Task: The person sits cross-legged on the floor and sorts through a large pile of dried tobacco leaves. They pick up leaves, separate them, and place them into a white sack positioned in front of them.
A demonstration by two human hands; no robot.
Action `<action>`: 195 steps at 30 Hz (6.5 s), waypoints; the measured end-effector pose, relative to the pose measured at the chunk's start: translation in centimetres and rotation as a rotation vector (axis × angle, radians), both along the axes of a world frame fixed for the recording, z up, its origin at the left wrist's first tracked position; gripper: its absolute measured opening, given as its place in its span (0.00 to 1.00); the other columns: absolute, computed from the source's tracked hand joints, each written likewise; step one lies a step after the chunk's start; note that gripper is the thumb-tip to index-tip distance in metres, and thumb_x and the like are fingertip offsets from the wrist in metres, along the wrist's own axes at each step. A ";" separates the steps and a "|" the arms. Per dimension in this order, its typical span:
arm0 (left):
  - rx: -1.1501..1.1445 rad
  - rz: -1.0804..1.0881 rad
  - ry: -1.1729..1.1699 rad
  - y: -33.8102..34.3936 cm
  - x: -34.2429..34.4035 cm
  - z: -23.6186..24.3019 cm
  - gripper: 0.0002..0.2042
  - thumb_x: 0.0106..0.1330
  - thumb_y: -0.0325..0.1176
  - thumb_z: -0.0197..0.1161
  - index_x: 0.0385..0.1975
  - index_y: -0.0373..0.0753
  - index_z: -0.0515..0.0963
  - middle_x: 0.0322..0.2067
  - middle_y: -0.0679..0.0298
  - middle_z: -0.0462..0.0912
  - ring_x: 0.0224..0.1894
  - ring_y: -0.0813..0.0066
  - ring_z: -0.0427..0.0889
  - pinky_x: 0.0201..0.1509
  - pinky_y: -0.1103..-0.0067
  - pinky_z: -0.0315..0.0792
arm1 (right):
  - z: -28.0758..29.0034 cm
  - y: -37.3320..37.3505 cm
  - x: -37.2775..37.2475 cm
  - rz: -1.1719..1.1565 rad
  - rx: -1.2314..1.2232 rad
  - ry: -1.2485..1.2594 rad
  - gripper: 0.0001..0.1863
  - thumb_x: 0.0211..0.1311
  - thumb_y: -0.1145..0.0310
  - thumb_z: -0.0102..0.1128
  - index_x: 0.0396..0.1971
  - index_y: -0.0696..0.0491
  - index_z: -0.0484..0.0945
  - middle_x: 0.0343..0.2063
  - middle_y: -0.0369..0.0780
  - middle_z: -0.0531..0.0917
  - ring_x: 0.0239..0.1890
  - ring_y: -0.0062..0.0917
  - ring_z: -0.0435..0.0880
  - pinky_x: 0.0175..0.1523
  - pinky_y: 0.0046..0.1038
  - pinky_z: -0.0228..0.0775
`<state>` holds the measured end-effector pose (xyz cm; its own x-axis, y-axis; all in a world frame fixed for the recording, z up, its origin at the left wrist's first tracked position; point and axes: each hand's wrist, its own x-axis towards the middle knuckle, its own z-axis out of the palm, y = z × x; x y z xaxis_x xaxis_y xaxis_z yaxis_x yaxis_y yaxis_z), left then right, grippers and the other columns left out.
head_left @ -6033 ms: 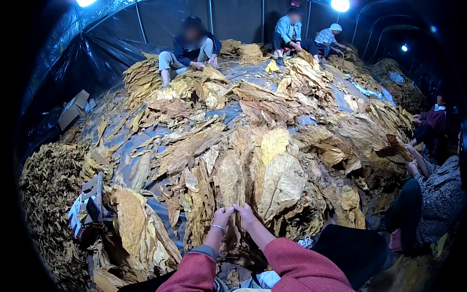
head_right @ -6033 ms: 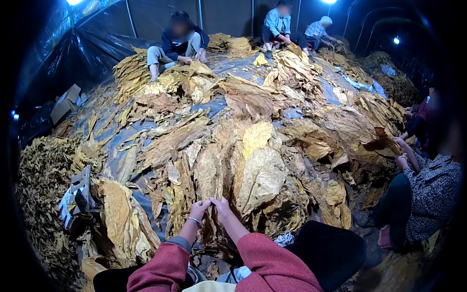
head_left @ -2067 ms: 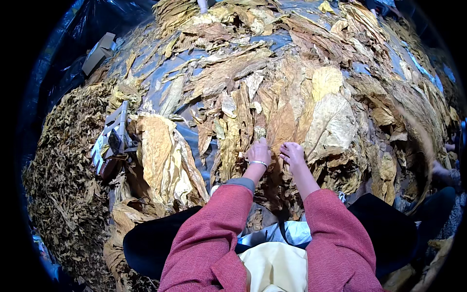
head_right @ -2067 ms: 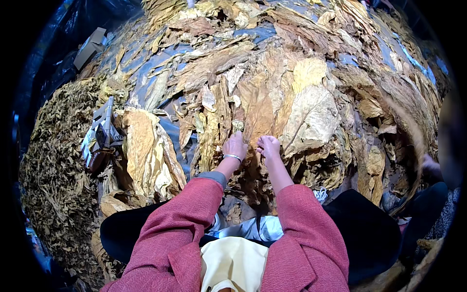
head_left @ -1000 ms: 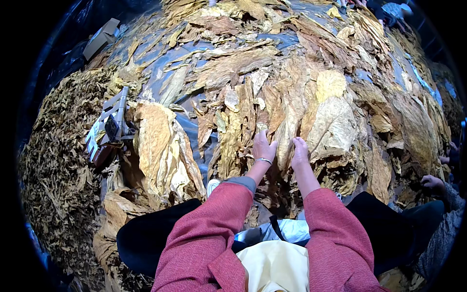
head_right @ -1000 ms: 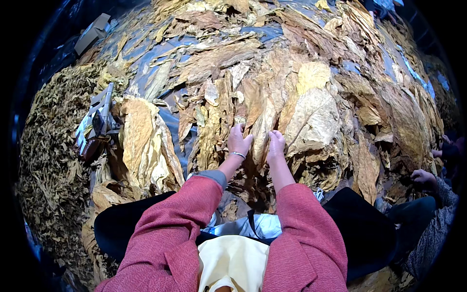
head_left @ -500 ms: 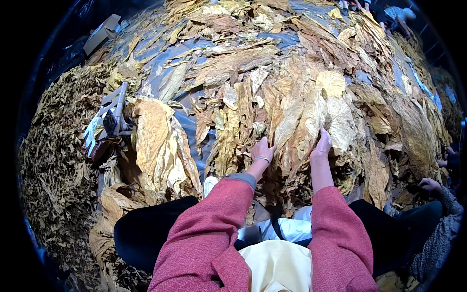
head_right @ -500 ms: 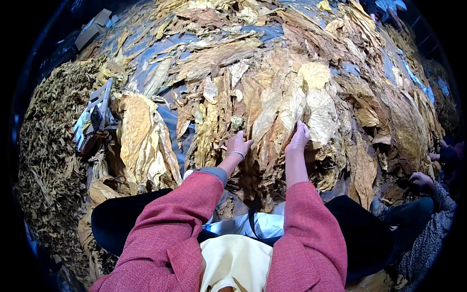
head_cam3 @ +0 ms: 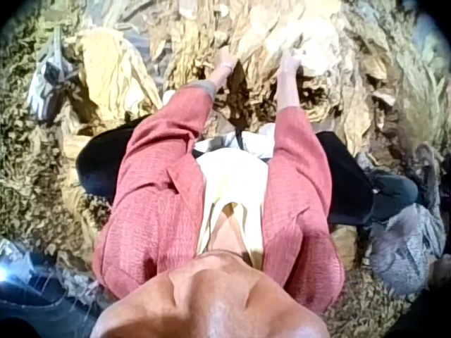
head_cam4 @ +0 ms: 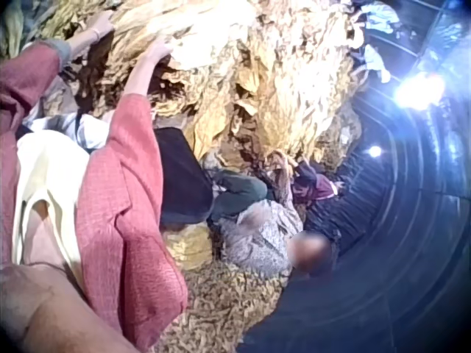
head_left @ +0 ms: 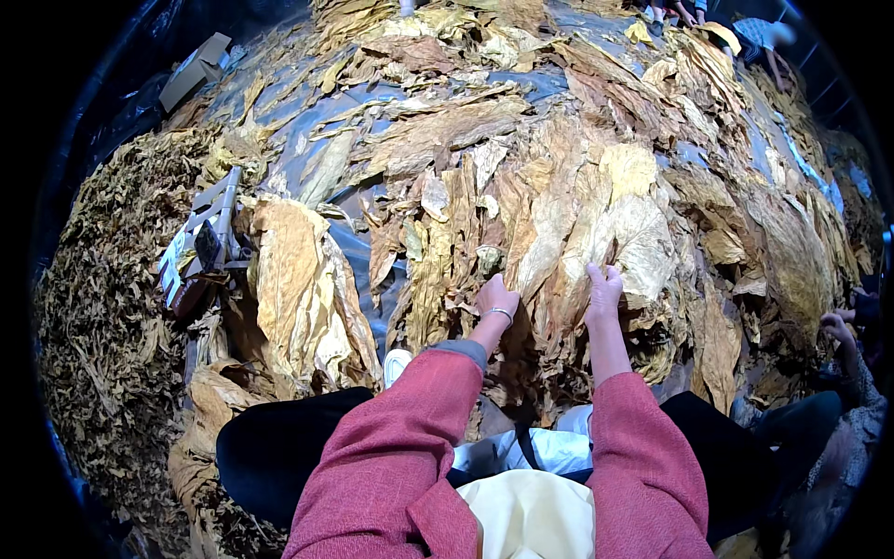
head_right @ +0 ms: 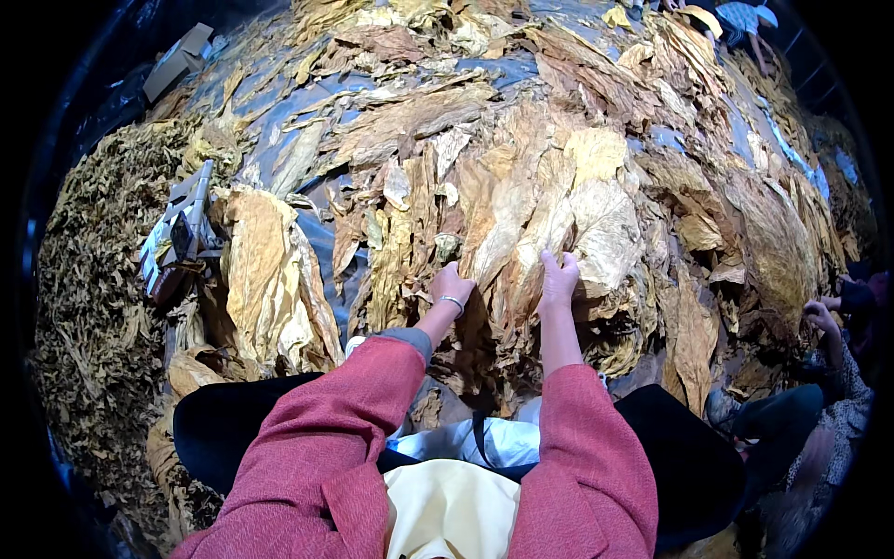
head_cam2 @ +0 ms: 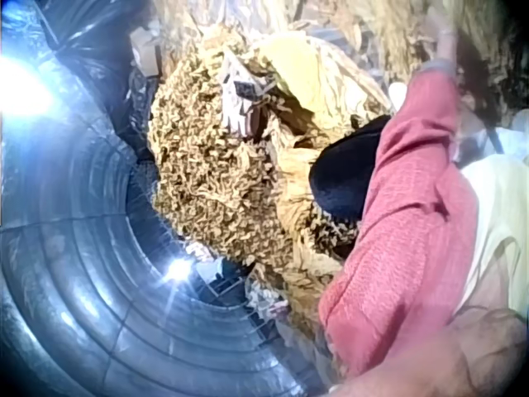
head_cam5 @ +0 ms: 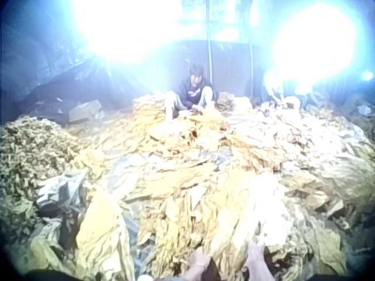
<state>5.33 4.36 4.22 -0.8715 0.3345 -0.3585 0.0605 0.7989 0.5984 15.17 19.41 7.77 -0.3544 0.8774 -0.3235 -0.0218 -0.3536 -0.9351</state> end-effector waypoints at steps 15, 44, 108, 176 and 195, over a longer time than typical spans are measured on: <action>0.142 -0.061 0.499 0.6 -0.2 4.6 0.08 0.48 0.26 0.53 0.29 0.40 0.69 0.18 0.52 0.75 0.23 0.53 0.76 0.25 0.64 0.69 | 2.6 -1.3 -0.6 -0.009 0.193 -0.149 0.28 0.44 0.75 0.55 0.48 0.68 0.59 0.43 0.46 0.70 0.44 0.26 0.68 0.51 0.23 0.57; -0.195 -0.078 0.524 -4.0 -2.7 1.7 0.25 0.49 0.38 0.60 0.47 0.40 0.62 0.35 0.57 0.70 0.41 0.64 0.70 0.40 0.71 0.66 | 6.2 -3.0 -3.8 0.067 0.503 0.021 0.08 0.49 0.78 0.52 0.30 0.61 0.66 0.32 0.38 0.71 0.32 0.20 0.68 0.40 0.21 0.63; 0.246 0.186 -0.031 -2.7 -2.5 0.6 0.18 0.45 0.21 0.54 0.39 0.36 0.65 0.32 0.47 0.75 0.35 0.56 0.75 0.41 0.70 0.68 | -2.8 -5.5 -1.1 0.397 0.117 -0.326 0.31 0.49 0.72 0.52 0.54 0.66 0.54 0.54 0.51 0.60 0.57 0.34 0.59 0.59 0.26 0.49; 0.208 -0.366 0.434 0.5 2.1 4.1 0.08 0.46 0.34 0.59 0.23 0.39 0.70 0.24 0.56 0.73 0.28 0.58 0.74 0.31 0.70 0.69 | -3.9 -5.5 -1.6 0.352 0.042 -0.063 0.11 0.57 0.64 0.49 0.29 0.57 0.74 0.24 0.30 0.72 0.27 0.12 0.65 0.34 0.18 0.59; 0.434 -0.094 -0.168 0.4 -0.9 0.4 0.04 0.40 0.29 0.60 0.13 0.37 0.76 0.10 0.68 0.71 0.15 0.83 0.67 0.21 0.83 0.62 | -4.0 -5.1 -1.8 0.335 0.082 -0.191 0.16 0.51 0.59 0.57 0.18 0.56 0.67 0.17 0.32 0.67 0.21 0.16 0.63 0.27 0.23 0.57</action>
